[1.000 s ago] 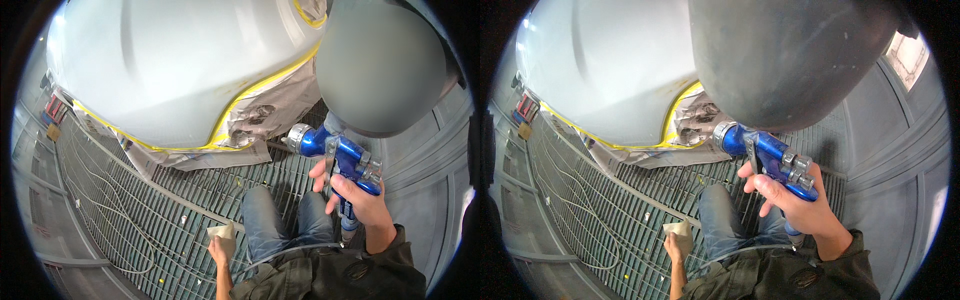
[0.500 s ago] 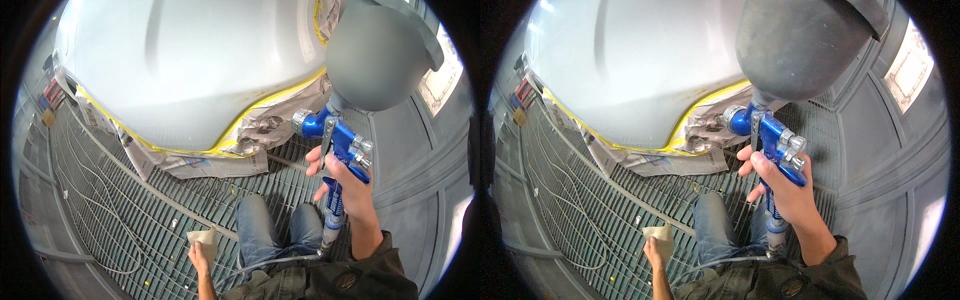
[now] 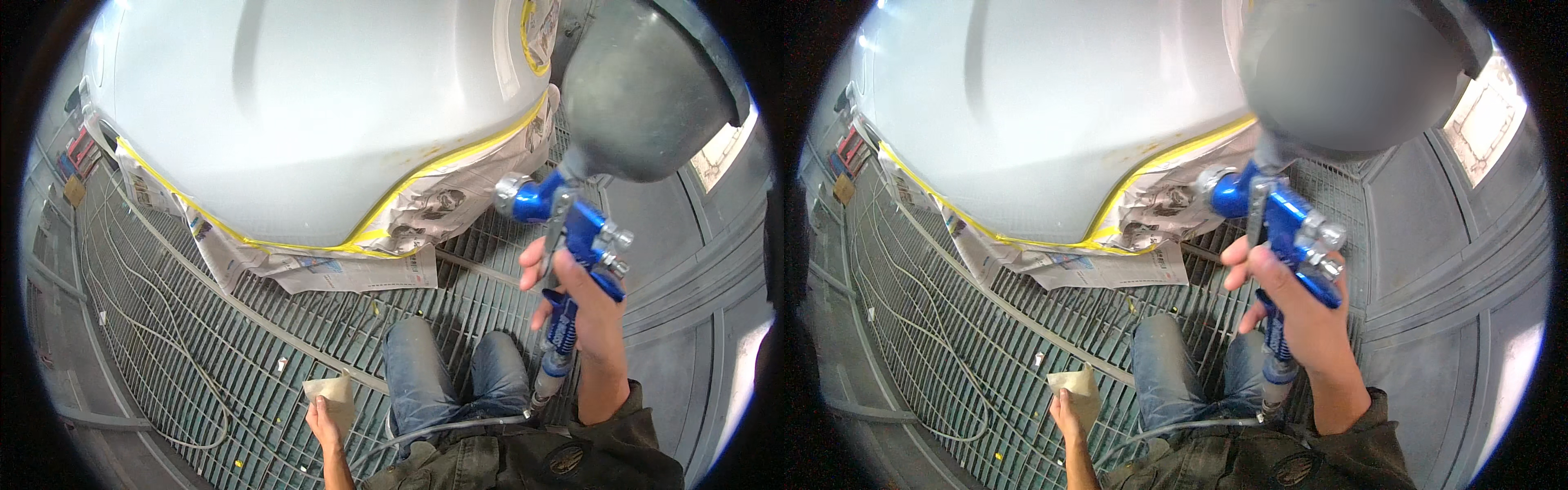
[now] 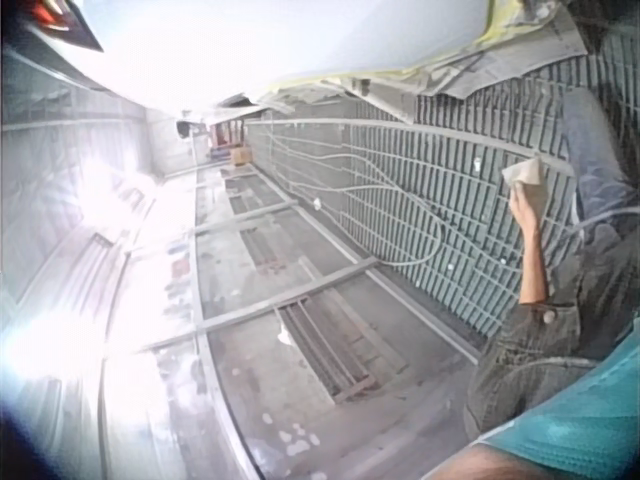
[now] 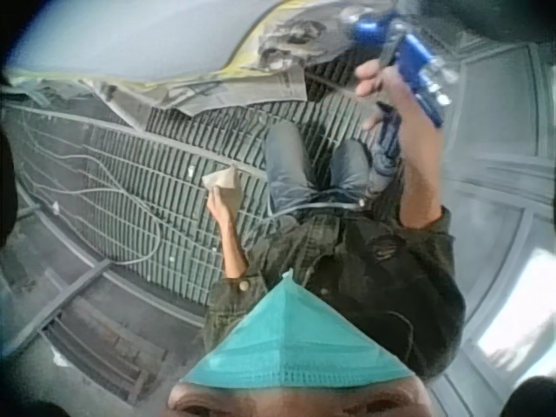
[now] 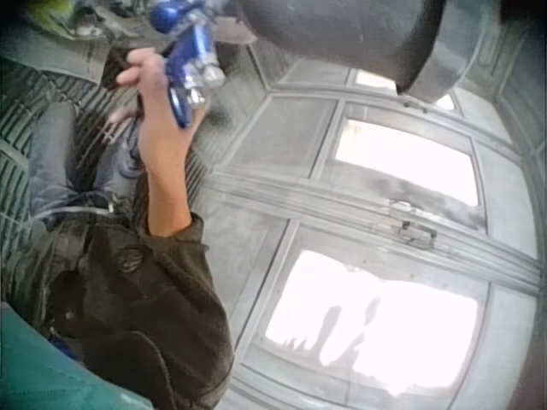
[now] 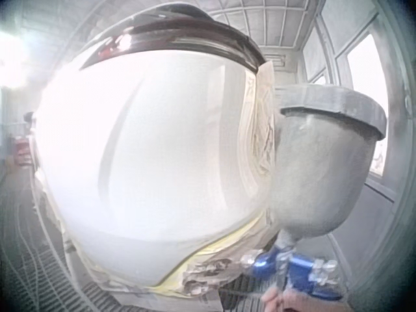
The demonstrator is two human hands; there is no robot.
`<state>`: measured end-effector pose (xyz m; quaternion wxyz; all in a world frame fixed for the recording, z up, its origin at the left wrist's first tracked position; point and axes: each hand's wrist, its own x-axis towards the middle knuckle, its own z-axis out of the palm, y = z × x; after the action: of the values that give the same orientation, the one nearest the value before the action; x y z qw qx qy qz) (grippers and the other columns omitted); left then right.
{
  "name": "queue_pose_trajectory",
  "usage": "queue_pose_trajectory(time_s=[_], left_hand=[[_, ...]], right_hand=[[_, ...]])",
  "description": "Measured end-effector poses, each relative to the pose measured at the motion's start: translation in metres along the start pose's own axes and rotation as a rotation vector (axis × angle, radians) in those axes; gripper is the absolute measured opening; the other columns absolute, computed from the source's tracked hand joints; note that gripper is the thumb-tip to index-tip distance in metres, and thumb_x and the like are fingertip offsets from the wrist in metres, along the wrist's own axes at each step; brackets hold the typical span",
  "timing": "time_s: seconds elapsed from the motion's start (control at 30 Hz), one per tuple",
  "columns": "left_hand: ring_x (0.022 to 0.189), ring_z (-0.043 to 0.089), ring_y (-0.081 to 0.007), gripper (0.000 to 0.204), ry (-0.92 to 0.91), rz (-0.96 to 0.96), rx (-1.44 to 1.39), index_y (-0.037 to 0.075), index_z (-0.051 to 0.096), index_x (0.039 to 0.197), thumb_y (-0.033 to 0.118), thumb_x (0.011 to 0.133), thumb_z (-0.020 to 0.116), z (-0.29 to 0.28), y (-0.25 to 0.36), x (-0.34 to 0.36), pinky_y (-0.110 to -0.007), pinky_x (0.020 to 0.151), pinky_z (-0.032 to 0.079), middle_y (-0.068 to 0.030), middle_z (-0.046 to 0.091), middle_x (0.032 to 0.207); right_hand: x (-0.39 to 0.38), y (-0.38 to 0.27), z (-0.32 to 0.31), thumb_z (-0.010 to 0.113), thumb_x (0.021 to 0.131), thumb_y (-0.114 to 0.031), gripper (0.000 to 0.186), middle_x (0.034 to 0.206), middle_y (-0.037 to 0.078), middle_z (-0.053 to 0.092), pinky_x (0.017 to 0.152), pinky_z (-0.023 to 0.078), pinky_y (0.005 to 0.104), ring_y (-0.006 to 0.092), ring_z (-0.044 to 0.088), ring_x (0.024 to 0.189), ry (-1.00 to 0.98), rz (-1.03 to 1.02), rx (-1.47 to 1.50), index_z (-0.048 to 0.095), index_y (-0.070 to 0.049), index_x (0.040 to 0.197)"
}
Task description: The person spray paints the rear bumper of a white car using a blue spray gun. The car is masked with newspaper and tape to protect adjacent areas. The person moves around the bumper to apply paint evenly.
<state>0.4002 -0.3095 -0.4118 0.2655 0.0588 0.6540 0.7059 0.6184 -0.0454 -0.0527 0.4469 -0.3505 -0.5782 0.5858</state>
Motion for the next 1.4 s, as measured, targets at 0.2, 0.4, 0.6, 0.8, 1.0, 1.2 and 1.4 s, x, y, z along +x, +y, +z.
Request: queue_pose_trajectory(time_s=[0.2,0.4,0.6,0.8,1.0,1.2,1.4], left_hand=[[0.082,0.058,-0.011,0.032,0.021,0.01,0.051,-0.002,0.064,0.101,0.027,0.101,0.051,-0.001,0.005,0.001,-0.027,0.075,0.046,-0.004,0.066,0.092],[0.081,0.057,-0.0095,0.031,0.038,0.003,-0.001,-0.002,0.065,0.1,0.027,0.101,0.052,-0.01,-0.001,0.003,-0.025,0.074,0.045,-0.0026,0.065,0.091],[0.08,0.056,-0.0091,0.032,0.039,0.002,0.008,-0.002,0.064,0.101,0.027,0.101,0.052,-0.004,0.007,-0.002,-0.025,0.074,0.044,-0.0017,0.064,0.09],[0.082,0.057,-0.0102,0.033,0.011,-0.017,0.059,-0.002,0.064,0.104,0.028,0.101,0.051,-0.008,0.003,0.004,-0.026,0.075,0.045,-0.003,0.065,0.092],[0.083,0.057,-0.0112,0.032,0.004,0.002,0.049,-0.002,0.063,0.106,0.028,0.101,0.051,-0.001,0.013,0.005,-0.027,0.075,0.046,-0.003,0.065,0.093],[0.083,0.058,-0.0126,0.034,0.005,0.008,0.082,-0.002,0.063,0.107,0.029,0.101,0.051,0.006,0.024,0.001,-0.028,0.075,0.046,-0.0044,0.065,0.094],[0.083,0.059,-0.014,0.035,0.002,-0.009,0.079,-0.003,0.063,0.108,0.029,0.101,0.05,-0.006,0.017,0.003,-0.029,0.075,0.047,-0.0058,0.065,0.095]], right_hand=[[0.007,0.001,0.004,0.064,0.092,-0.019,0.027,0.099,0.013,0.067,0.048,0.056,0.0247,0.0147,0.066,0.082,-0.024,0.017,0.018,0.061,0.002,0.109],[0.014,-0.002,0.026,0.065,0.092,-0.022,0.029,0.097,0.011,0.068,0.051,0.056,0.025,0.0136,0.065,0.08,-0.237,0.112,0.038,0.064,0.003,0.105],[0.021,-0.002,0.016,0.061,0.092,-0.021,0.025,0.09,0.012,0.067,0.045,0.054,0.0237,0.0147,0.065,0.075,-0.097,0.06,0.021,0.063,0.003,0.1],[0.022,-0.004,-0.025,0.057,0.094,-0.023,0.025,0.091,0.009,0.068,0.045,0.051,0.0248,0.0129,0.065,0.075,0.133,-0.042,-0.063,0.066,-0.001,0.098],[0.021,0.008,-0.023,0.06,0.094,-0.019,0.027,0.096,0.013,0.067,0.047,0.056,0.0253,0.0163,0.067,0.082,-0.055,0.04,0.104,0.061,0.002,0.11],[0.033,0.007,-0.015,0.053,0.097,-0.025,0.032,0.09,0.013,0.064,0.046,0.055,0.0235,0.0144,0.064,0.071,-0.196,0.103,0.053,0.061,0.005,0.101],[0.04,0.005,-0.05,0.058,0.095,-0.026,0.028,0.085,0.009,0.067,0.044,0.052,0.0232,0.0117,0.065,0.072,0.107,-0.016,0.068,0.066,0.0,0.097]])
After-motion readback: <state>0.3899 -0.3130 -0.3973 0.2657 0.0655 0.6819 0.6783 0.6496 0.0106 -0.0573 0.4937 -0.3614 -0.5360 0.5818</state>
